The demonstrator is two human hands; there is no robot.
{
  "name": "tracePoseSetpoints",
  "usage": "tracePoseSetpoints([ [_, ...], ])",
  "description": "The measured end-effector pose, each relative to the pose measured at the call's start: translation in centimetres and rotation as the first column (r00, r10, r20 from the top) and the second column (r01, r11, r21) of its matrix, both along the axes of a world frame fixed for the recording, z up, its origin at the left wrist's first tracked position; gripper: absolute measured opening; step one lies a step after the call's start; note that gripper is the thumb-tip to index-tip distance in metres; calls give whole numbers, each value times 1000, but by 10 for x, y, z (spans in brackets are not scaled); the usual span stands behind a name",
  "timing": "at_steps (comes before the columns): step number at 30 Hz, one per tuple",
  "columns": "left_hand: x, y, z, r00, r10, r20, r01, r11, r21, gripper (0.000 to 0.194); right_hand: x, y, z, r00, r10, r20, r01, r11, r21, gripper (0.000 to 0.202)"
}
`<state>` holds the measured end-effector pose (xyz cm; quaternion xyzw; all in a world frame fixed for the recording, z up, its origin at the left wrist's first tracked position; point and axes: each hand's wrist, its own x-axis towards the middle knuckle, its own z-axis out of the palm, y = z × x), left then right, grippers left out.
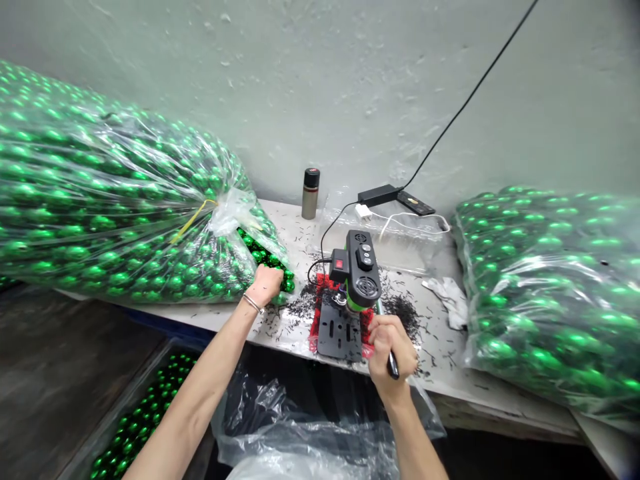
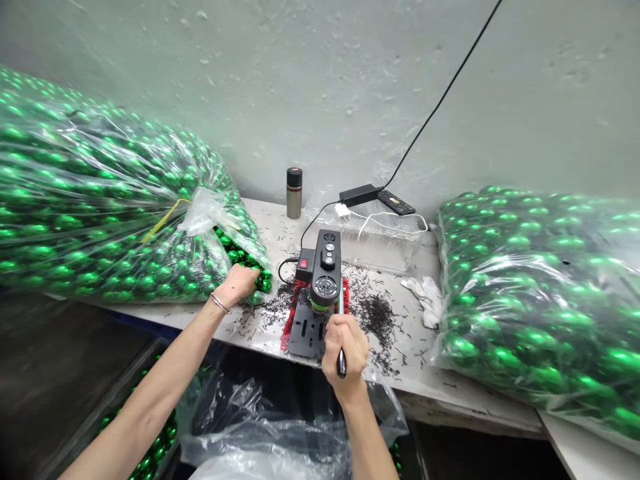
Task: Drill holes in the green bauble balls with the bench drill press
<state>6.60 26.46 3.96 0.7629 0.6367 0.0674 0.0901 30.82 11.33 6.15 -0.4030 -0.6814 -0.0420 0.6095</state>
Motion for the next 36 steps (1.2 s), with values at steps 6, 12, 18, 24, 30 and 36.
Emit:
tracePoseSetpoints([
  [6,-16,-13,12,932,95,349,-99,995,-5,44,0,-1,-2,1000,2,-4,-2,1000,-20,27],
  [12,-9,-58,2,-111,352,929,88,935,-344,39,0,1,-4,1000,-1,-13,1,1000,17,27],
  [18,33,-94,-24,-338,598,727,295,800,-521,23,-1,0,-4,1000,-13,-20,13,1000,3,27],
  [24,64,-107,-40,-307,646,699,329,761,-559,28,-1,-1,-5,1000,-25,-18,24,999,-25,29],
  [30,70,-111,-39,-280,664,693,329,745,-581,18,-1,0,-1,999,-29,-22,28,999,-26,28],
  [36,74,-109,-46,-218,635,741,258,770,-584,24,-1,0,6,999,-41,-33,40,999,-32,28],
])
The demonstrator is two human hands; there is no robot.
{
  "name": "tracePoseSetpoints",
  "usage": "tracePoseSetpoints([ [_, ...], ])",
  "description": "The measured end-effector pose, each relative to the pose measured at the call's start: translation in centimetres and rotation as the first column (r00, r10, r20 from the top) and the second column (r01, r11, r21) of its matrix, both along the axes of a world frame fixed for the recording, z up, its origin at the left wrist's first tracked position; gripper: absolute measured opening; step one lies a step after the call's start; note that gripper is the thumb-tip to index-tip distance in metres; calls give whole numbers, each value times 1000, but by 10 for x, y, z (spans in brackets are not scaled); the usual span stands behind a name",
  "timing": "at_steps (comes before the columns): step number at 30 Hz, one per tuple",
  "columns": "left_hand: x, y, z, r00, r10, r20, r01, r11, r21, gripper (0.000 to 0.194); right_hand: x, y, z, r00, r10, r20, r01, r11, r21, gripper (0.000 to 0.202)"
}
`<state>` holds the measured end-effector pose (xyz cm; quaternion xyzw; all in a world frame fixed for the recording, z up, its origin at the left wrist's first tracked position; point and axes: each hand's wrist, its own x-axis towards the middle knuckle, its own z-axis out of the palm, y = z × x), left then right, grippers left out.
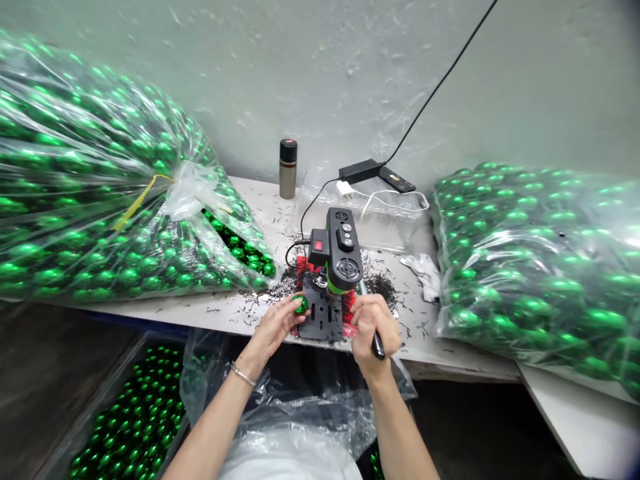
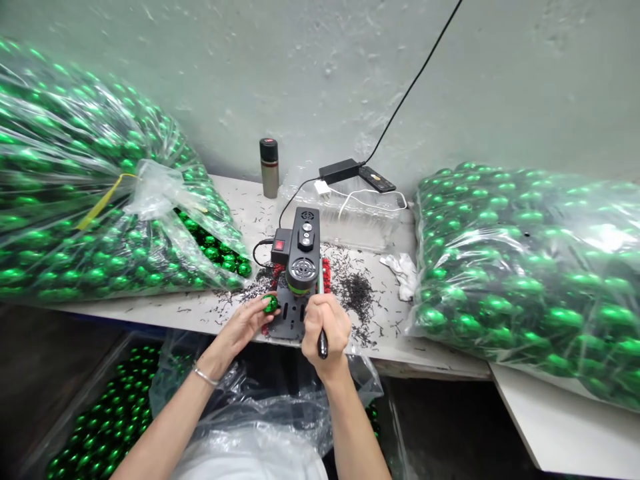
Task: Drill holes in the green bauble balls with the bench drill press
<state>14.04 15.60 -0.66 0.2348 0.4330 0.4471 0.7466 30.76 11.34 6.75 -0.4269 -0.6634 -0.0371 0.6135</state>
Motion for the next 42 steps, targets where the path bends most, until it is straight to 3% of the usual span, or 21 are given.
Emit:
tracePoseSetpoints([
  [6,3,2,-1,958,-88,-272,116,990,85,47,0,1,-3,1000,10,2,-10,1000,0,28],
  [12,15,4,-6,847,-134,-515,296,923,246,48,1,1,-6,999,41,-7,-41,999,8,27],
  [17,21,5,-13,742,-40,-669,372,855,362,46,1,0,-7,999,41,-2,-41,999,0,25],
  [21,23,4,-11,612,62,-789,439,802,404,40,1,0,-8,999,43,7,-43,999,5,24],
  [27,29,-1,-13,463,263,-847,554,660,507,34,1,0,-11,999,38,-1,-38,999,26,23],
  [32,29,-1,-17,449,331,-830,576,603,552,33,2,-1,-20,999,37,34,-37,999,15,23],
  [37,29,-1,-20,456,338,-823,583,585,564,30,4,4,-46,995,27,92,-37,993,111,25],
  [42,29,0,-23,462,334,-821,585,582,566,31,2,7,-68,1000,-11,26,8,992,125,26],
])
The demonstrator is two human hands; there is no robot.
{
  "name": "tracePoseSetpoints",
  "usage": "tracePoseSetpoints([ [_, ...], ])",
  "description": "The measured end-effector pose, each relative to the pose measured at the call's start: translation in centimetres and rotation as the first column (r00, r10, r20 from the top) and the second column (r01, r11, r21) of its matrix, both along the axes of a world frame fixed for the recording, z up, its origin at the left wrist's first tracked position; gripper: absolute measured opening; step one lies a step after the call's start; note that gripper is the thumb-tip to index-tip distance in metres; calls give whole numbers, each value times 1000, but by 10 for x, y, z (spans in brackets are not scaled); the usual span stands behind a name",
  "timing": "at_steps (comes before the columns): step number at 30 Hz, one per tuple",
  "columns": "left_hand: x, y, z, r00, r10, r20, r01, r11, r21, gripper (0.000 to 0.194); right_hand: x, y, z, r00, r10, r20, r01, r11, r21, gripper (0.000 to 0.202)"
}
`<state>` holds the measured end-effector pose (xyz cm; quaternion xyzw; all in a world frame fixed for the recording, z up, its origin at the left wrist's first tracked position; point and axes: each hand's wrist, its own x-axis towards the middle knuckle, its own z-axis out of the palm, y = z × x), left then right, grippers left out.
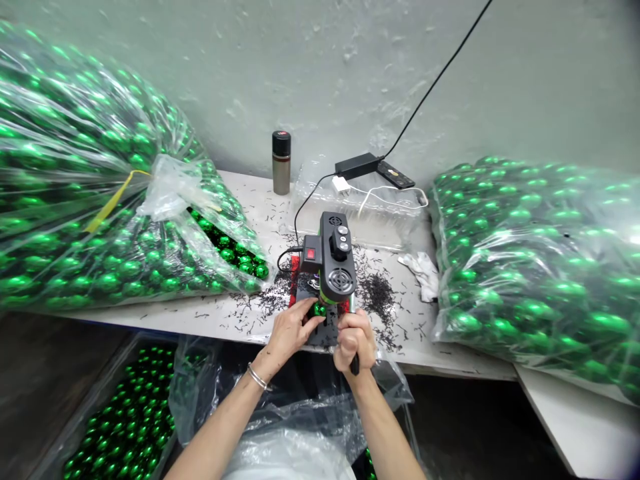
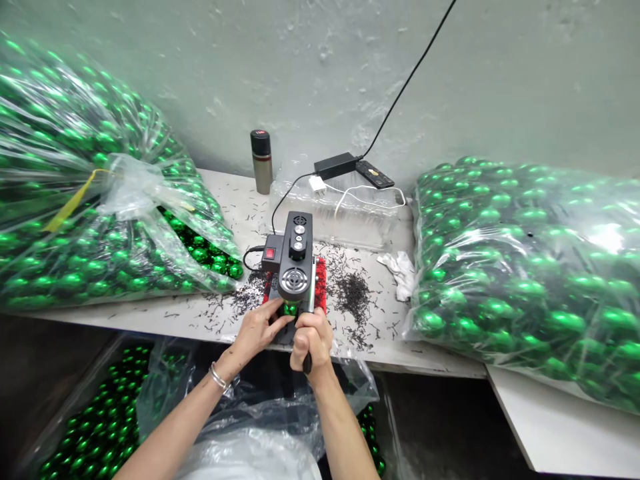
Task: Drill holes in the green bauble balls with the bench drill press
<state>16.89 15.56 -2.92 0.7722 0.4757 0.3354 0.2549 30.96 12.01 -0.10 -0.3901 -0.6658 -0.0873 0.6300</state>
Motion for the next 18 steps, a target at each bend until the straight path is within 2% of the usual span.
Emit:
tracePoseSetpoints([
  [5,-1,-1,2,1000,-9,-17,9,1000,-12,32,-1,0,-9,999,-18,-29,18,1000,-3,26],
  [7,-1,-1,3,1000,-14,-22,14,1000,-19,32,0,-1,-11,1000,-16,24,16,1000,-19,26],
  [9,-1,0,3,1000,-15,-18,15,1000,-13,32,0,-2,-11,997,-12,75,14,999,-34,26],
  [11,1,1,3,1000,-7,-12,7,1000,-6,33,0,-2,-6,998,-9,60,11,999,-34,28],
  [14,3,3,3,1000,22,2,-22,1000,-22,34,-1,-5,18,999,11,-42,-12,999,-42,30],
  [18,-2,-11,1,994,32,101,-27,998,-52,35,-2,-9,68,990,31,-138,-57,981,-187,31],
])
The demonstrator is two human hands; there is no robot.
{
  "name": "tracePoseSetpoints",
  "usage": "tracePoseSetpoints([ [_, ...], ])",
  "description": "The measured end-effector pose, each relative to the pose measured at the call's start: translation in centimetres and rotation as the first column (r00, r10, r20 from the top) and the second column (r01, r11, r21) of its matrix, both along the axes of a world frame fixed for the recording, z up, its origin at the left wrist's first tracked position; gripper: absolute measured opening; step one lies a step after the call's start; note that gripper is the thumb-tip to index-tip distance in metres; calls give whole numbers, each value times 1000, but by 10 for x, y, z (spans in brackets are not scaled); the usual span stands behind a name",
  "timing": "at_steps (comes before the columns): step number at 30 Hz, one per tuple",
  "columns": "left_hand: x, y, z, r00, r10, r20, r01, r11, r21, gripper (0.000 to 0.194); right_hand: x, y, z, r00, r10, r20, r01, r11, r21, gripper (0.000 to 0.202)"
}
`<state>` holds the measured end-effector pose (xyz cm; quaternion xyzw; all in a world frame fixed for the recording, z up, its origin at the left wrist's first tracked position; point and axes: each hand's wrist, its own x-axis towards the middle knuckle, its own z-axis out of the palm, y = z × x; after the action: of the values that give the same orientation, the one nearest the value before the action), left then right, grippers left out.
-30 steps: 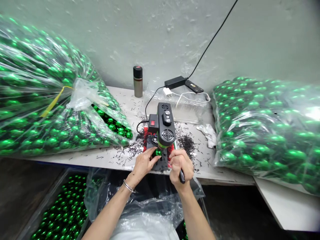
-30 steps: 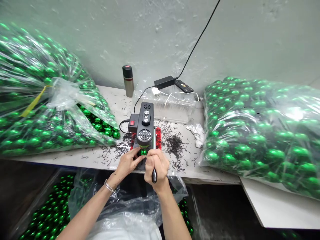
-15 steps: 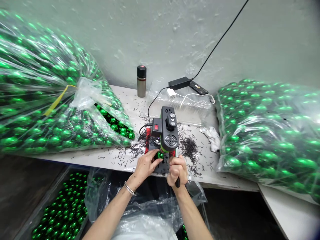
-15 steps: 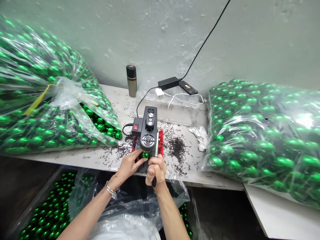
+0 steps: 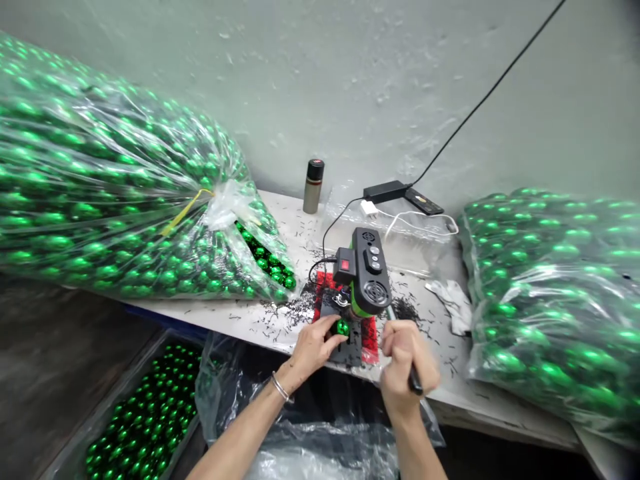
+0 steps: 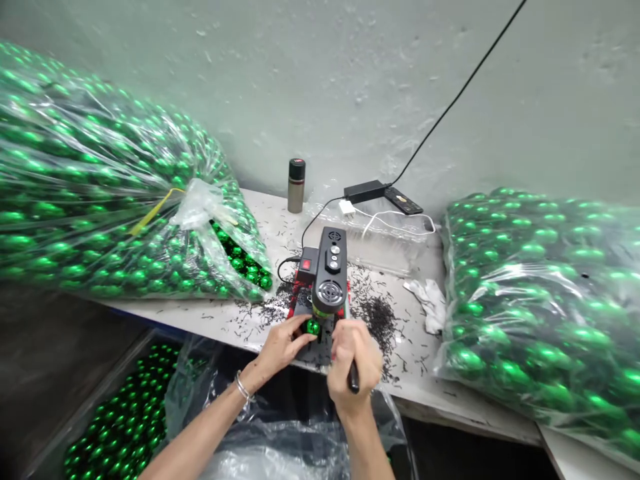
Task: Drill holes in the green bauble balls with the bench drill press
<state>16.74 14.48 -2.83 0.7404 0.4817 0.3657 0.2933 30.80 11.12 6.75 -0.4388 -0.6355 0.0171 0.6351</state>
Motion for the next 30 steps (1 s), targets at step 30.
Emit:
tracePoseSetpoints([
  [30,-55,38,21,873,218,437,38,862,-505,57,-3,2,-6,998,-25,57,21,997,72,30],
])
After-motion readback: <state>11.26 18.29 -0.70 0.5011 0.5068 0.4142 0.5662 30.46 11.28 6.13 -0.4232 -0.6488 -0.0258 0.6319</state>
